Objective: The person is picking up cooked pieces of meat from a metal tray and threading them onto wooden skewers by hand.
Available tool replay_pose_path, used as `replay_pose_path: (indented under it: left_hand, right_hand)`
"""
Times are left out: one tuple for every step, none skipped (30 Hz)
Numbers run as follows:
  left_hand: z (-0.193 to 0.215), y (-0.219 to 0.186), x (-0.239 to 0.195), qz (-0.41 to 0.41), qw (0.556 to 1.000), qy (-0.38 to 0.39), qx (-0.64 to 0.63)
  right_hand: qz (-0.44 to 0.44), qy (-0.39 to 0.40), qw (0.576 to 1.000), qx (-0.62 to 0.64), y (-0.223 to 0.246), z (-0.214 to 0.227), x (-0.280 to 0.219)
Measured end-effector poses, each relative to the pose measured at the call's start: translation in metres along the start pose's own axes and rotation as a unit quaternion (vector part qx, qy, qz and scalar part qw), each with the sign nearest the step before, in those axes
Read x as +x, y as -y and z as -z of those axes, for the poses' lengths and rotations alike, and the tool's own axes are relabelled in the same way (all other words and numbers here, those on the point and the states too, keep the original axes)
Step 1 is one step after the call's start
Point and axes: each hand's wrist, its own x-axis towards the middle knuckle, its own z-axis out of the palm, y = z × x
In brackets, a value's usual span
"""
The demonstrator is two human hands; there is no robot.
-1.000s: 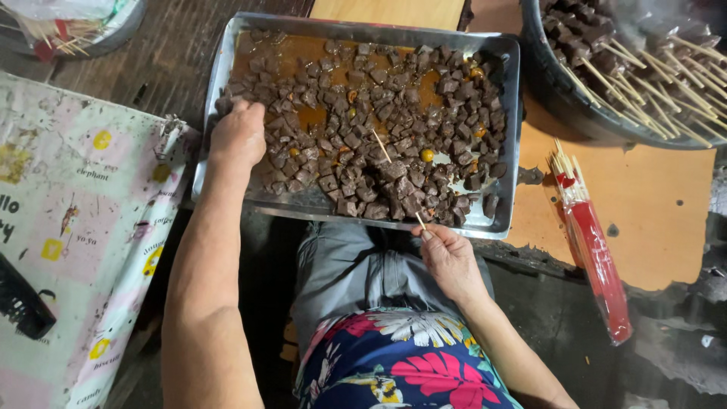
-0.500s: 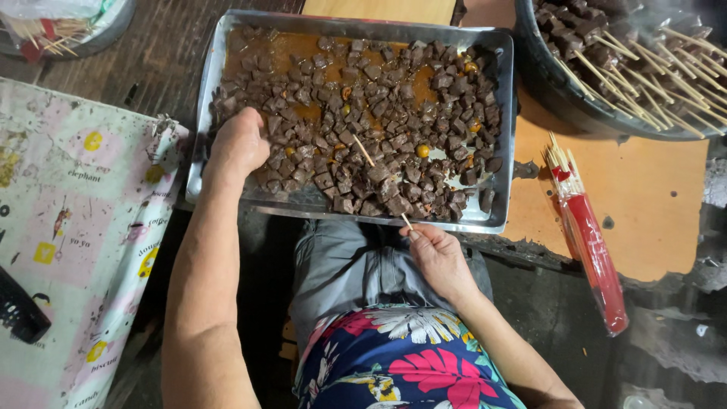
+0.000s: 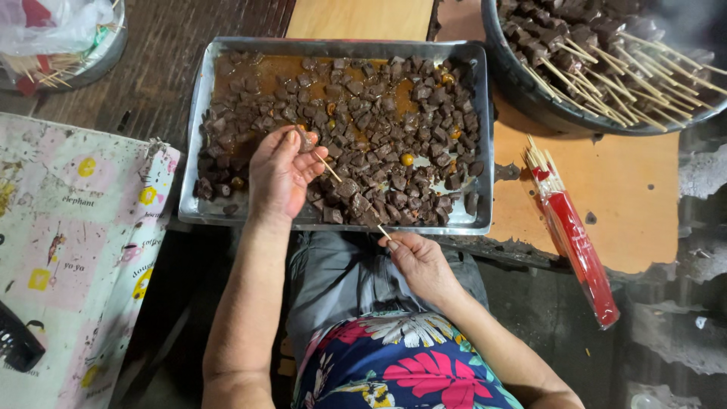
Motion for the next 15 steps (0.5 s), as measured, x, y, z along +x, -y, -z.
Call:
replay_pose_path:
  left_hand:
    - [-0.003,0.004,0.001,-0.001,1.0,-0.005,-0.018]
    - [-0.005,0.007,0.001,0.0,0.999,-0.012,-0.037]
    - [-0.005,0.01,0.001,0.001,0.999,-0.009,-0.035]
    - [-0.006,0.012,0.001,0.003,0.999,-0.006,-0.033]
    - [-0.007,0.013,0.002,0.005,1.0,-0.002,-0.031]
    - [-0.007,0.014,0.003,0.002,0.999,0.002,-0.034]
    - [-0.008,0.014,0.002,-0.002,0.999,0.006,-0.037]
    - [-0.008,0.014,-0.001,-0.003,0.999,0.005,-0.039]
    - [-0.008,0.015,-0.002,-0.005,1.0,0.005,-0.028]
    - [-0.009,0.015,-0.002,-0.009,1.0,0.003,-0.017]
    - [-0.009,0.016,-0.003,-0.013,1.0,0.002,-0.007]
    - [-0.009,0.016,-0.003,-0.012,1.0,0.008,-0.006]
    - [-0.008,0.016,-0.004,-0.011,1.0,0.014,-0.005]
    - [-0.008,0.017,-0.005,-0.01,1.0,0.02,-0.004]
    - [-0.008,0.02,-0.006,-0.013,1.0,0.02,0.002]
  right_hand:
    - [-0.004,-0.002,1.0,0.001,0.0,0.001,0.0]
    - [-0.007,-0.004,1.0,0.005,0.0,0.002,0.0]
    - [-0.01,-0.006,1.0,0.009,-0.001,0.002,0.0]
    - [-0.013,-0.008,1.0,0.013,-0.001,0.003,0.0]
    - [-0.008,-0.003,1.0,0.018,-0.002,0.003,-0.001]
    - [0.0,0.0,1.0,0.023,-0.002,0.003,-0.001]
    - [0.007,0.002,1.0,0.027,-0.001,0.004,-0.001]
    - [0.002,-0.001,1.0,0.02,-0.001,0.004,-0.002]
    - [-0.003,-0.005,1.0,0.012,-0.001,0.004,-0.002]
    - [-0.008,-0.007,1.0,0.002,-0.001,0.005,-0.001]
    - [-0.003,-0.003,1.0,-0.004,0.0,0.005,-0.001]
    - [0.002,-0.002,1.0,-0.009,0.0,0.004,-0.002]
    - [0.007,-0.001,1.0,-0.014,0.0,0.003,-0.002]
    - [-0.004,-0.002,1.0,-0.003,-0.001,0.002,0.0]
    - [-0.014,-0.003,1.0,0.009,-0.002,0.001,0.003]
